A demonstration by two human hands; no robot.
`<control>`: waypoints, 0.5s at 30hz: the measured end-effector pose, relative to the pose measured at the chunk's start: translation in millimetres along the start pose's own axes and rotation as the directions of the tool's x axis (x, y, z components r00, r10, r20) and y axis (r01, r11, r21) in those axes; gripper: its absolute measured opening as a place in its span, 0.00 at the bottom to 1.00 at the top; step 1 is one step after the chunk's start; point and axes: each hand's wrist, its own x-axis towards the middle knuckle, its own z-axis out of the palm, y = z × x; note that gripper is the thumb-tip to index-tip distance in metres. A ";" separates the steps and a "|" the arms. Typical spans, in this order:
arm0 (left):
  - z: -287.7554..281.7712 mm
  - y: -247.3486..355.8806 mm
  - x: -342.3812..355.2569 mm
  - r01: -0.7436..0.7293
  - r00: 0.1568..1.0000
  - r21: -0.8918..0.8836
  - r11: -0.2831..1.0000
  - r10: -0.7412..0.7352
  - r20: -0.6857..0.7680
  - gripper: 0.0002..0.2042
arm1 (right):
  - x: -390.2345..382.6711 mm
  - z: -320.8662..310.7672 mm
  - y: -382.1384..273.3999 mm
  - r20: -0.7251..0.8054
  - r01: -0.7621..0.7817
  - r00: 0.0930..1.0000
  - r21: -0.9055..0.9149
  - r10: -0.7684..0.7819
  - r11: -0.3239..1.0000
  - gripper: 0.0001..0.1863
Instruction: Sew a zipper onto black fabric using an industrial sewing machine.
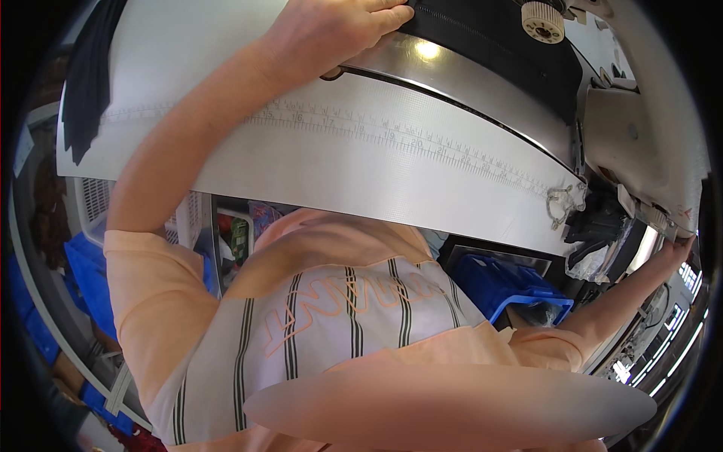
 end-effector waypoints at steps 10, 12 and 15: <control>2.2 -0.5 -2.8 0.011 0.999 0.030 0.999 -0.012 0.050 0.12 | -11.8 -0.7 38.3 0.053 0.173 0.978 0.336 -0.202 0.926 0.33; 3.0 -1.2 -1.8 -0.039 0.999 0.053 0.998 0.039 0.006 0.12 | -19.0 2.0 42.5 0.072 0.163 0.976 0.373 -0.203 0.913 0.33; 1.3 0.7 -2.5 0.029 0.997 0.033 0.999 -0.031 0.070 0.12 | -28.7 7.5 39.6 0.069 0.170 0.976 0.345 -0.206 0.923 0.33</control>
